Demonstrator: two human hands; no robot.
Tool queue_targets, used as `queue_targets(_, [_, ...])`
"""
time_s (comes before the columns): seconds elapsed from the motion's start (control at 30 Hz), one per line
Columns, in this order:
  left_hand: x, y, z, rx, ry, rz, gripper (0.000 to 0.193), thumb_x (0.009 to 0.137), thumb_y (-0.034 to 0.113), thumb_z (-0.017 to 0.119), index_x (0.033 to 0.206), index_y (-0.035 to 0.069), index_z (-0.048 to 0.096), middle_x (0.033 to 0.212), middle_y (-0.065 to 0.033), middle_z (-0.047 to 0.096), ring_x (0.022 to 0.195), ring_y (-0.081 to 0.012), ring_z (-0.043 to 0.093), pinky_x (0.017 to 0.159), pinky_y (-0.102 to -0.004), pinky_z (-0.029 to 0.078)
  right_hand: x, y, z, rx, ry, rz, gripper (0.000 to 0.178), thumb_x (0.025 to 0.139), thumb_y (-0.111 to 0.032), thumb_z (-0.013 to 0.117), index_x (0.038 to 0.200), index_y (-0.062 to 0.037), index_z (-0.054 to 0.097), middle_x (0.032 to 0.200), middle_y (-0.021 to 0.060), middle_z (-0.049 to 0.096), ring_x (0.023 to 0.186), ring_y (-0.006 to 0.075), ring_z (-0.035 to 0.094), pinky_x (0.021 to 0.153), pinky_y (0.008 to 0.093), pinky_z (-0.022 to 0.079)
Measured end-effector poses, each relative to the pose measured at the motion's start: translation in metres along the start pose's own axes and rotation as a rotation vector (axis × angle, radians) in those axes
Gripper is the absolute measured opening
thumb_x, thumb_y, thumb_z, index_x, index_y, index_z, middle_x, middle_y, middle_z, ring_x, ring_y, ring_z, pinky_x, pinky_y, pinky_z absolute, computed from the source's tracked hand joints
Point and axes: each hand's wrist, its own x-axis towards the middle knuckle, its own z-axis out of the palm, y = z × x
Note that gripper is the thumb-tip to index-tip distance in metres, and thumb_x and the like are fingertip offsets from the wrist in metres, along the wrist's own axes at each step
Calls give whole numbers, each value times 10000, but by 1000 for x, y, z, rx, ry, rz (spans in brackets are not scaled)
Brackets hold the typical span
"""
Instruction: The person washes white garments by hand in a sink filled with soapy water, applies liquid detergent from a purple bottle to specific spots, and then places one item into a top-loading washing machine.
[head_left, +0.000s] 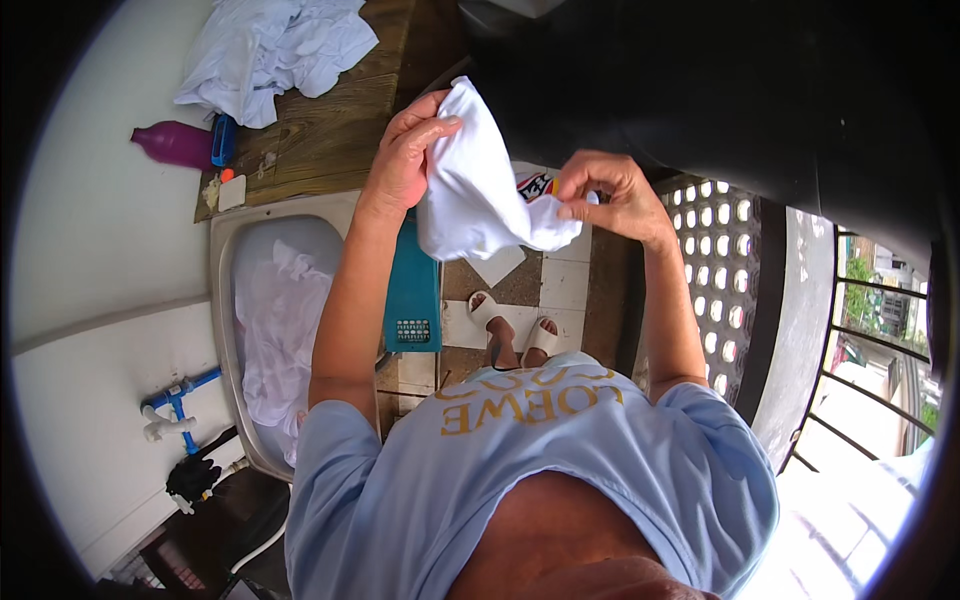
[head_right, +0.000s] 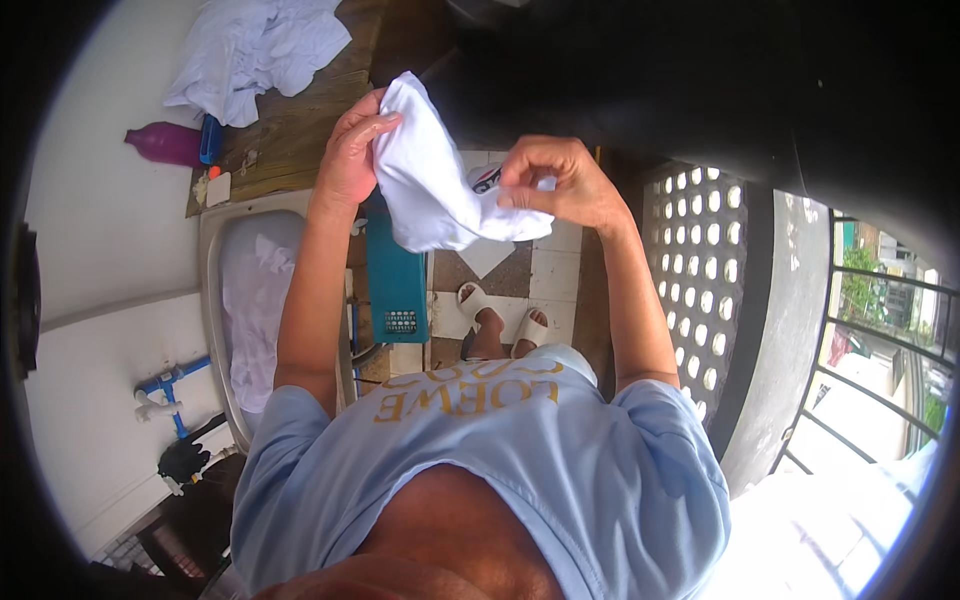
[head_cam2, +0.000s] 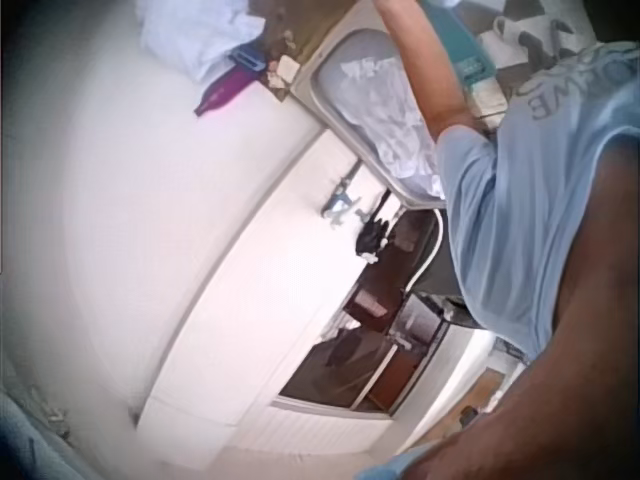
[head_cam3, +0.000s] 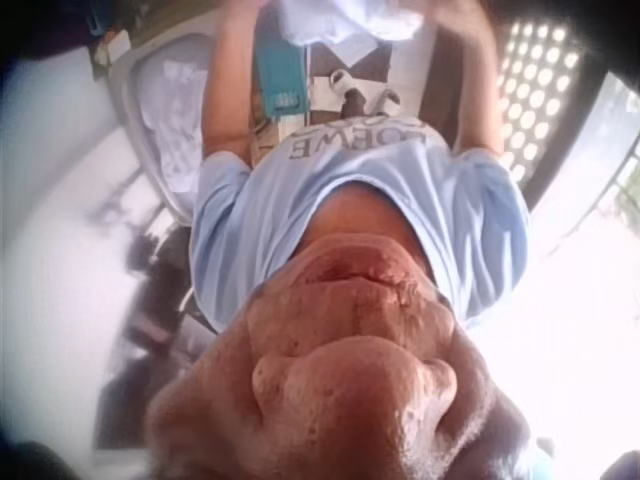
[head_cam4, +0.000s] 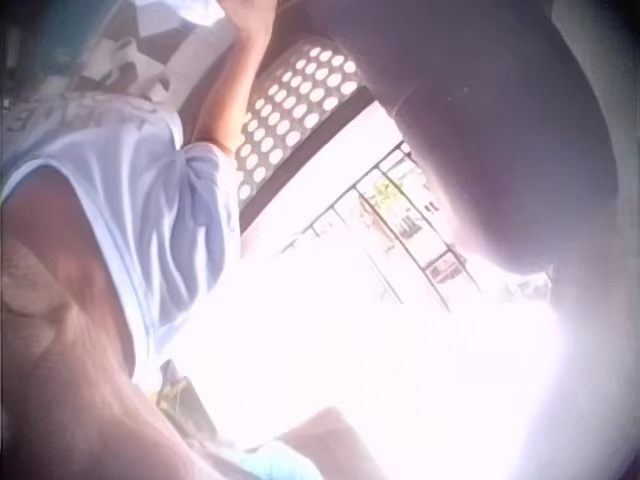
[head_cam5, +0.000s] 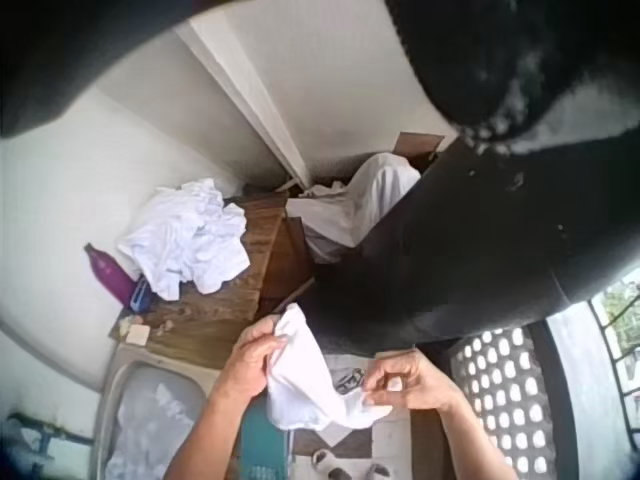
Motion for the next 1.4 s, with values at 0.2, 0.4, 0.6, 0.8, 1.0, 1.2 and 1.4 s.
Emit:
queue_targets(0.2, [-19, -4, 40, 207, -121, -95, 320, 785, 68, 615, 1092, -22, 611, 908, -44, 654, 812, -92, 597, 760, -214, 457, 25, -3, 17, -145, -43, -102, 701, 641, -20, 566, 1326, -111, 449, 1297, 104, 501, 1173, 247, 489, 1014, 381, 376])
queue_targets(0.4, [-37, 31, 23, 227, -18, -27, 281, 771, 63, 586, 1035, -26, 623, 902, -71, 664, 787, -119, 621, 746, -235, 480, 32, 28, 30, -180, -277, 346, 611, 654, -353, 712, 1162, -34, 597, 1053, 141, 660, 940, 279, 644, 864, 345, 503])
queue_targets(0.6, [-50, 56, -13, 102, 153, 156, 353, 771, 52, 534, 1104, -60, 575, 987, -109, 650, 884, -174, 623, 831, -256, 475, -4, 80, 26, -456, -329, 539, 566, 577, -380, 780, 987, -3, 676, 938, 120, 685, 870, 235, 633, 863, 329, 462])
queue_targets(0.8, [-58, 56, -45, 120, 206, 184, 387, 786, 40, 530, 1159, -63, 533, 1039, -122, 627, 958, -205, 603, 883, -289, 457, -40, 78, 1, -194, -395, 585, 405, 757, -365, 691, 1005, -46, 692, 848, 77, 683, 775, 148, 624, 758, 268, 472])
queue_targets(1.0, [-44, 30, -48, 132, 211, 213, 201, 741, 66, 538, 922, 5, 603, 858, -71, 650, 774, -156, 627, 737, -264, 503, -41, 20, -8, 160, -333, 488, 371, 785, -305, 702, 978, 10, 675, 801, 81, 674, 694, 135, 622, 656, 258, 531])
queue_targets(1.2, [-11, -19, -56, 286, 156, 134, 132, 763, 52, 541, 864, 27, 621, 745, 9, 593, 660, -74, 538, 587, -212, 409, -21, -20, 0, 411, -374, 264, 416, 760, -327, 688, 962, 34, 647, 791, 108, 663, 704, 171, 636, 692, 278, 520])
queue_targets(1.4, [-19, -65, -36, 698, 356, 256, 344, 858, 209, 545, 1125, -8, 552, 1055, -97, 553, 896, -160, 547, 782, -273, 433, 24, -49, 9, 361, -519, 3, 711, 757, -483, 643, 1204, 58, 529, 1093, 281, 604, 1008, 318, 621, 981, 402, 402])
